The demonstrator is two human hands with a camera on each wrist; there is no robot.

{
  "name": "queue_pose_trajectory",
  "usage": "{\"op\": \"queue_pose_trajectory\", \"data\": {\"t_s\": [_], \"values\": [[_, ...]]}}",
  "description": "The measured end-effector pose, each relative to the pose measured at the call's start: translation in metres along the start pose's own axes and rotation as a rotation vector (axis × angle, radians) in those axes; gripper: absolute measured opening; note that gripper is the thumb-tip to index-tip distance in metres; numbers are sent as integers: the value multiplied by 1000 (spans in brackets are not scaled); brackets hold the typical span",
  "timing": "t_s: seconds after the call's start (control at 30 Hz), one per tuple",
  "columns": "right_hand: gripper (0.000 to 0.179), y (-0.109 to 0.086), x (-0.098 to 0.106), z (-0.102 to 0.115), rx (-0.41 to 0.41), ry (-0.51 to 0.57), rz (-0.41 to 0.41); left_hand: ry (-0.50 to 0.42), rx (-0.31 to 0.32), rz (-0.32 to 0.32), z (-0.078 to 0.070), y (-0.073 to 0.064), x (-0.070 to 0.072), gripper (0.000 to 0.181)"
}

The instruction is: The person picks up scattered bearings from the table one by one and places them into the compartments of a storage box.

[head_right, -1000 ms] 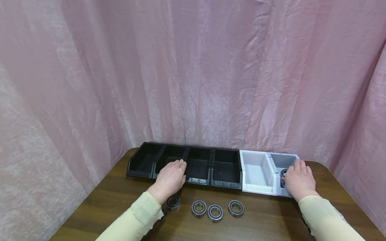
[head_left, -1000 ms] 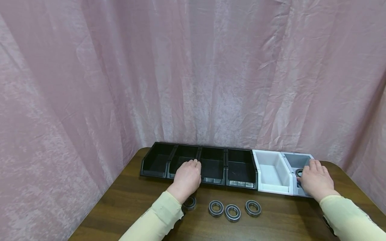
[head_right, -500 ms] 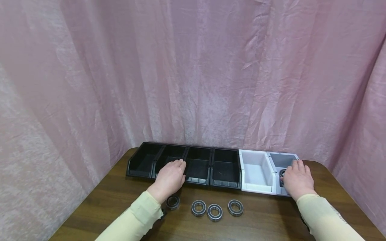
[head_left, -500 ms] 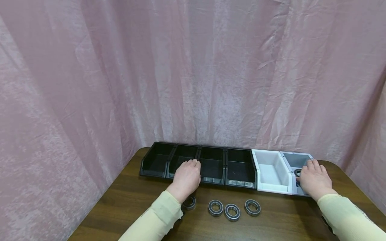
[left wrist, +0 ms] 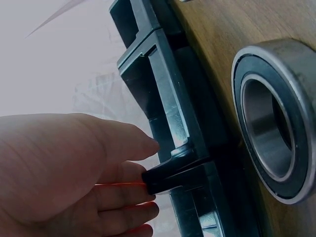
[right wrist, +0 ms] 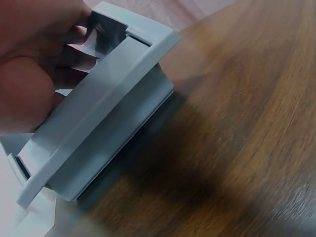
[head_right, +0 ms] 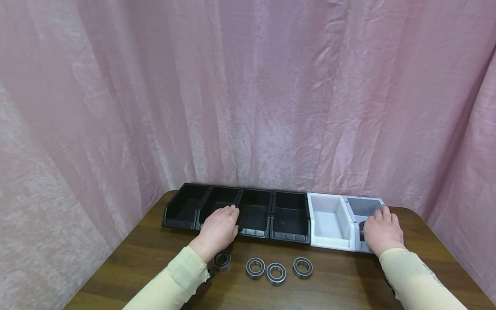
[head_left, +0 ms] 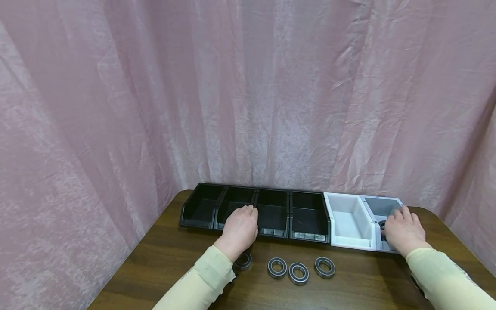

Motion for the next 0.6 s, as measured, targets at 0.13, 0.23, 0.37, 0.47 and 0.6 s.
{"op": "queue_pose_trajectory", "data": {"t_s": [0.13, 0.23, 0.37, 0.47, 0.6], "values": [[34, 0, 1, 0, 10, -6, 21, -5, 1, 4, 0, 0, 0, 44], [31, 1, 2, 0, 15, -1, 31, -7, 2, 0, 0, 0, 0, 44], [24, 1, 5, 1, 24, 6, 36, 1, -1, -5, 1, 0, 0, 44], [14, -1, 7, 2, 37, 4, 31, 2, 3, 2, 1, 0, 0, 45], [7, -2, 8, 2, 50, 4, 21, -1, 7, 9, 0, 0, -1, 45]]}}
Point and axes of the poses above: each hand's wrist, its own y-axis towards the middle knuckle, its own x-axis out of the back of the hand, z = x × y, the point moved 1 cm from there along y, towards the middle knuckle, and after that the axes turned 14 degrees about -y, right-handed, at the moved point
